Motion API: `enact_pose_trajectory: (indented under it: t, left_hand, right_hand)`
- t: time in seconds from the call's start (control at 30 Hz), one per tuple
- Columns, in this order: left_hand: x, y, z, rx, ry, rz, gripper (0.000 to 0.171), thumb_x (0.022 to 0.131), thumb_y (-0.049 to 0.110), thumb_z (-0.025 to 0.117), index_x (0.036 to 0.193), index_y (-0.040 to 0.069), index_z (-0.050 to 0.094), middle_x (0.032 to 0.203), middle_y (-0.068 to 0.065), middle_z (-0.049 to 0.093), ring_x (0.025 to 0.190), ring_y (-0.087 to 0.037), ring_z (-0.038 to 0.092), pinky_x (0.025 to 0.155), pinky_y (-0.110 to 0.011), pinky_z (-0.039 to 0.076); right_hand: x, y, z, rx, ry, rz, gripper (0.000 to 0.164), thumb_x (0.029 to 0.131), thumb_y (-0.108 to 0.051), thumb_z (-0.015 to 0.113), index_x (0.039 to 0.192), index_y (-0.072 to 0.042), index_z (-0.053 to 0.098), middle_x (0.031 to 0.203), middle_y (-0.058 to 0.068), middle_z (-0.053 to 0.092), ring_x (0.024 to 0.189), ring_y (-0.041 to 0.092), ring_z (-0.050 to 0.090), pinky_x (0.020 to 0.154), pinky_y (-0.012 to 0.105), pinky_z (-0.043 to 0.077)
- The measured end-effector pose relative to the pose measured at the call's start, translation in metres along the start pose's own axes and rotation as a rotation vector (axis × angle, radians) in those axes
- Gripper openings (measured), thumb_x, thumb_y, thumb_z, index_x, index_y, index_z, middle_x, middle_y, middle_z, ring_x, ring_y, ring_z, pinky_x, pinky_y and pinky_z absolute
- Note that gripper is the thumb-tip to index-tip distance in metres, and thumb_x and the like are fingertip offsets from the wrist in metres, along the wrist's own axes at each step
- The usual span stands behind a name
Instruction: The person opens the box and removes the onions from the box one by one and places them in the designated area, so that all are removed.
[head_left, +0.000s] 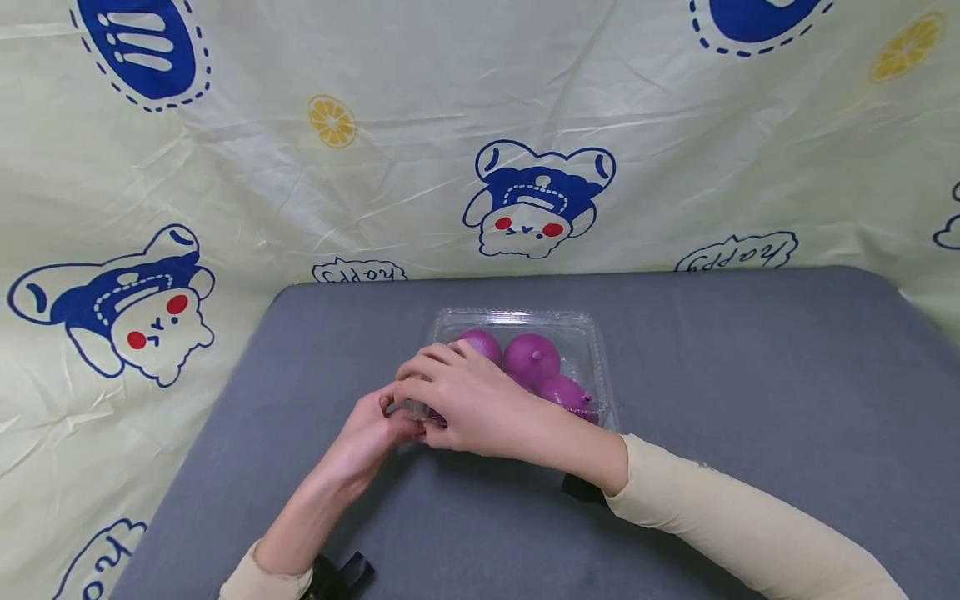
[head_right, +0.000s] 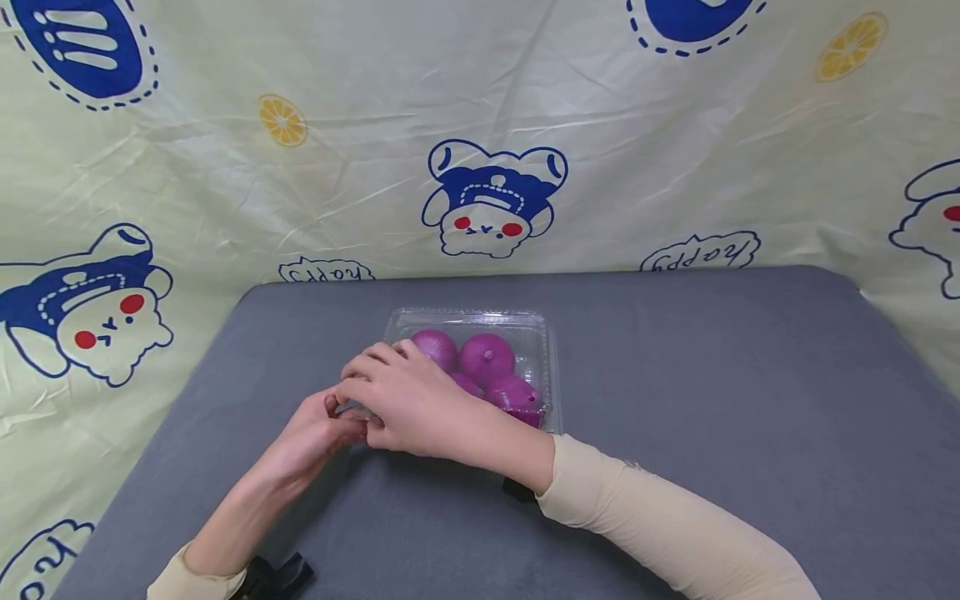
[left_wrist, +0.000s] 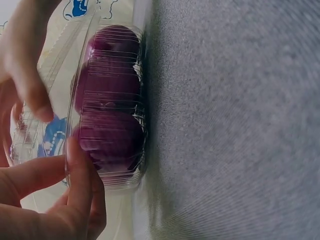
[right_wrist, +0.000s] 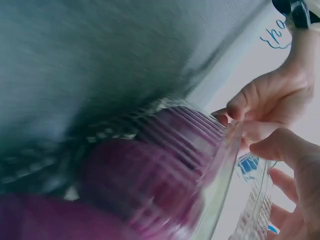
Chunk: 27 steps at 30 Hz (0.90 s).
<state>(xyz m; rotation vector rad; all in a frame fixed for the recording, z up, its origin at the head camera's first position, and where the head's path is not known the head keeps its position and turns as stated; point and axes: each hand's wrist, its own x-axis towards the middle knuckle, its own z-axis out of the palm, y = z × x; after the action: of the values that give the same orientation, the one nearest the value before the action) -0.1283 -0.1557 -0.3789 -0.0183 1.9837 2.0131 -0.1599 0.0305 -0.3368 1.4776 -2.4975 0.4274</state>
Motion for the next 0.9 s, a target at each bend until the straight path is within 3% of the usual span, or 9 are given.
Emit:
enact_pose_trajectory:
  t: [0.1, 0.23, 0.33, 0.6, 0.9]
  left_hand:
    - [0.001, 0.001, 0.001, -0.008, -0.019, -0.006, 0.044, 0.086, -0.008, 0.057, 0.130, -0.002, 0.055, 0.105, -0.014, 0.062, 0.080, -0.021, 0.063, 0.082, -0.038, 0.057]
    - [0.002, 0.001, 0.001, -0.023, -0.020, -0.018, 0.051, 0.088, -0.007, 0.057, 0.138, 0.000, 0.051, 0.113, -0.018, 0.056, 0.078, -0.021, 0.063, 0.082, -0.040, 0.058]
    - [0.002, 0.001, 0.002, -0.030, -0.008, -0.023, 0.053, 0.087, -0.008, 0.057, 0.139, 0.002, 0.052, 0.119, -0.019, 0.048, 0.078, -0.021, 0.063, 0.081, -0.040, 0.058]
    - [0.003, 0.002, 0.002, -0.029, -0.005, -0.032, 0.057, 0.085, -0.010, 0.056, 0.140, 0.002, 0.051, 0.118, -0.019, 0.045, 0.075, -0.021, 0.062, 0.081, -0.038, 0.058]
    - [0.001, 0.002, 0.001, -0.022, -0.018, -0.035, 0.055, 0.086, -0.009, 0.057, 0.139, 0.004, 0.052, 0.116, -0.020, 0.046, 0.075, -0.022, 0.063, 0.082, -0.038, 0.057]
  right_hand:
    - [-0.016, -0.002, -0.003, -0.108, 0.016, 0.018, 0.070, 0.074, -0.029, 0.082, 0.139, -0.025, 0.055, 0.146, 0.003, 0.047, 0.135, 0.024, 0.038, 0.108, 0.049, 0.036]
    - [-0.039, 0.000, -0.007, -0.140, 0.043, 0.088, 0.084, 0.072, -0.029, 0.084, 0.147, -0.026, 0.046, 0.155, 0.002, 0.034, 0.142, 0.025, 0.027, 0.111, 0.054, 0.032]
    - [-0.055, 0.003, -0.010, -0.149, 0.070, 0.148, 0.085, 0.073, -0.032, 0.083, 0.149, -0.026, 0.044, 0.157, 0.001, 0.031, 0.144, 0.026, 0.023, 0.111, 0.056, 0.031]
    - [-0.091, 0.012, -0.011, -0.217, 0.140, 0.276, 0.083, 0.072, -0.046, 0.081, 0.145, -0.021, 0.050, 0.156, 0.006, 0.031, 0.143, 0.031, 0.023, 0.110, 0.062, 0.029]
    - [-0.120, 0.014, -0.007, -0.225, 0.140, 0.445, 0.078, 0.077, -0.053, 0.074, 0.142, -0.016, 0.052, 0.158, 0.010, 0.026, 0.143, 0.042, 0.020, 0.105, 0.069, 0.031]
